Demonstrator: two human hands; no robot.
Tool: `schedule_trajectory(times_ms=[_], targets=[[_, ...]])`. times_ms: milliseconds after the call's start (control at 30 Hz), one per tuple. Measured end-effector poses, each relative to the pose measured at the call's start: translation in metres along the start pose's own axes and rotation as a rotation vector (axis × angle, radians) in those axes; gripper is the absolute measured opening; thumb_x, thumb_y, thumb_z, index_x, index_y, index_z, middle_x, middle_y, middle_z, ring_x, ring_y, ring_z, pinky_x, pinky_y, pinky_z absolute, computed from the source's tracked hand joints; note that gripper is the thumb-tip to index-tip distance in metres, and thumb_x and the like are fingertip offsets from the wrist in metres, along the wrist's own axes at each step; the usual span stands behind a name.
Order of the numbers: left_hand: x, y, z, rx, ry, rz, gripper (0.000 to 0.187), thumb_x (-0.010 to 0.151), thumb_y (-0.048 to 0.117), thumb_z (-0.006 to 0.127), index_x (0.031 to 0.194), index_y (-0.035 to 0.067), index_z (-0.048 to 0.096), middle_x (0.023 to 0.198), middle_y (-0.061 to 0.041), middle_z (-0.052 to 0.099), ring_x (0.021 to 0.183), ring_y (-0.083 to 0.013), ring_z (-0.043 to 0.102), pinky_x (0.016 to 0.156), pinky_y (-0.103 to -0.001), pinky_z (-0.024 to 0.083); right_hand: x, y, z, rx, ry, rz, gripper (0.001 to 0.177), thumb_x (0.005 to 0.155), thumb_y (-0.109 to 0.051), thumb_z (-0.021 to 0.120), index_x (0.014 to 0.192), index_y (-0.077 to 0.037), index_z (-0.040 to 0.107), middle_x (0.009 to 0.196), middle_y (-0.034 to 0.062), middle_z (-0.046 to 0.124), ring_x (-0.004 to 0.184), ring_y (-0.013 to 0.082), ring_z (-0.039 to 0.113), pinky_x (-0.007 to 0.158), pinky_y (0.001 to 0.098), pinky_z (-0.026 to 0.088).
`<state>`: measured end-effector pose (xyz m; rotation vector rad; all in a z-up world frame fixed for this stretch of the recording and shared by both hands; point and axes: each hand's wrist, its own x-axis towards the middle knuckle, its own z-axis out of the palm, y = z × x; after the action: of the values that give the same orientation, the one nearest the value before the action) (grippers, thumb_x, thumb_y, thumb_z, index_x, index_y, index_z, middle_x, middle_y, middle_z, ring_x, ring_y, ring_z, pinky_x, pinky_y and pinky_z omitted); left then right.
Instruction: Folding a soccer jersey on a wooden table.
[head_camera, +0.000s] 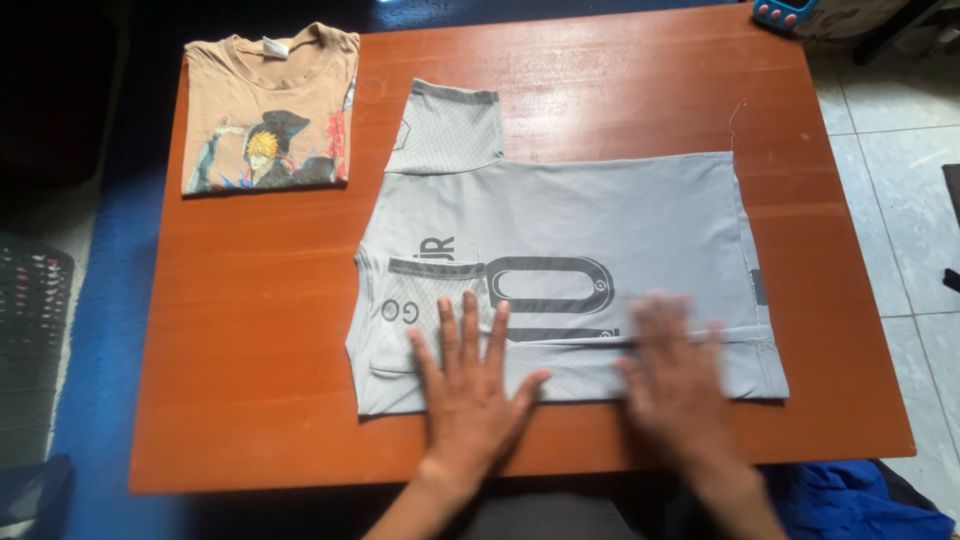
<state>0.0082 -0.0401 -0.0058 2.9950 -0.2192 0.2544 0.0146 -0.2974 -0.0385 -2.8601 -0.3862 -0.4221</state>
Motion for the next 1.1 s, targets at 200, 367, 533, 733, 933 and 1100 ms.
schedule_trajectory(times_ms=[200,367,533,733,933,1100], targets=[[0.0,0.016,0.011,-0.003,0.009,0.001,0.096,0.091,0.075,0.044,0.163,0.016,0.022,0.166,-0.028,0.012,0.154,-0.0503,0.004,0.116,-0.074,0.001,0.004,-0.052,0.005,0.148,-0.15,-0.1,0.071,0.099,-0.044,0.05,0.16,-0.014,0.028,0.168,0.0108,0.024,0.156,0.0321,0.018,0.122,0.0658,0.013],[-0.002,0.014,0.015,-0.062,0.059,-0.025,0.106,0.087,0.083,0.039,0.164,0.013,0.016,0.165,-0.03,0.01,0.152,-0.0521,0.003,0.116,-0.073,0.001,0.0,-0.014,0.009,0.0,-0.1,-0.108,0.07,0.097,-0.06,0.035,0.16,-0.033,0.022,0.17,0.0032,0.013,0.156,0.0306,0.01,0.12,0.0662,0.006],[-0.005,-0.005,0.012,-0.023,-0.013,-0.068,0.107,0.087,0.085,0.035,0.162,0.011,0.016,0.166,-0.028,0.009,0.154,-0.0457,0.002,0.118,-0.068,0.0,-0.017,0.05,0.006,-0.08,-0.164,0.033,0.07,0.096,-0.065,0.029,0.159,-0.037,0.021,0.17,0.0014,0.009,0.155,0.0311,0.006,0.119,0.0666,0.003],[-0.015,-0.039,0.004,-0.026,0.021,-0.142,0.112,0.084,0.087,0.036,0.159,0.005,0.02,0.166,-0.022,0.013,0.154,-0.0418,0.004,0.118,-0.066,0.0,-0.024,0.091,-0.016,-0.121,-0.267,0.276,0.069,0.096,-0.066,0.029,0.158,-0.035,0.026,0.17,0.004,0.01,0.155,0.0356,0.006,0.117,0.0668,0.0],[-0.018,-0.052,-0.012,0.028,-0.005,-0.26,0.11,0.084,0.086,0.04,0.157,0.004,0.029,0.164,-0.024,0.022,0.154,-0.0422,0.008,0.115,-0.073,-0.001,-0.02,0.09,-0.03,-0.034,-0.208,0.34,0.068,0.1,-0.062,0.034,0.158,-0.027,0.035,0.17,0.0127,0.022,0.155,0.0431,0.012,0.118,0.0708,0.006],[-0.007,-0.042,-0.008,0.023,-0.013,-0.218,0.107,0.085,0.084,0.044,0.156,0.004,0.032,0.165,-0.022,0.023,0.156,-0.0418,0.009,0.116,-0.074,-0.002,-0.005,0.067,-0.019,0.005,-0.064,0.169,0.07,0.101,-0.058,0.037,0.161,-0.021,0.034,0.169,0.0161,0.027,0.156,0.043,0.017,0.118,0.0738,0.01]])
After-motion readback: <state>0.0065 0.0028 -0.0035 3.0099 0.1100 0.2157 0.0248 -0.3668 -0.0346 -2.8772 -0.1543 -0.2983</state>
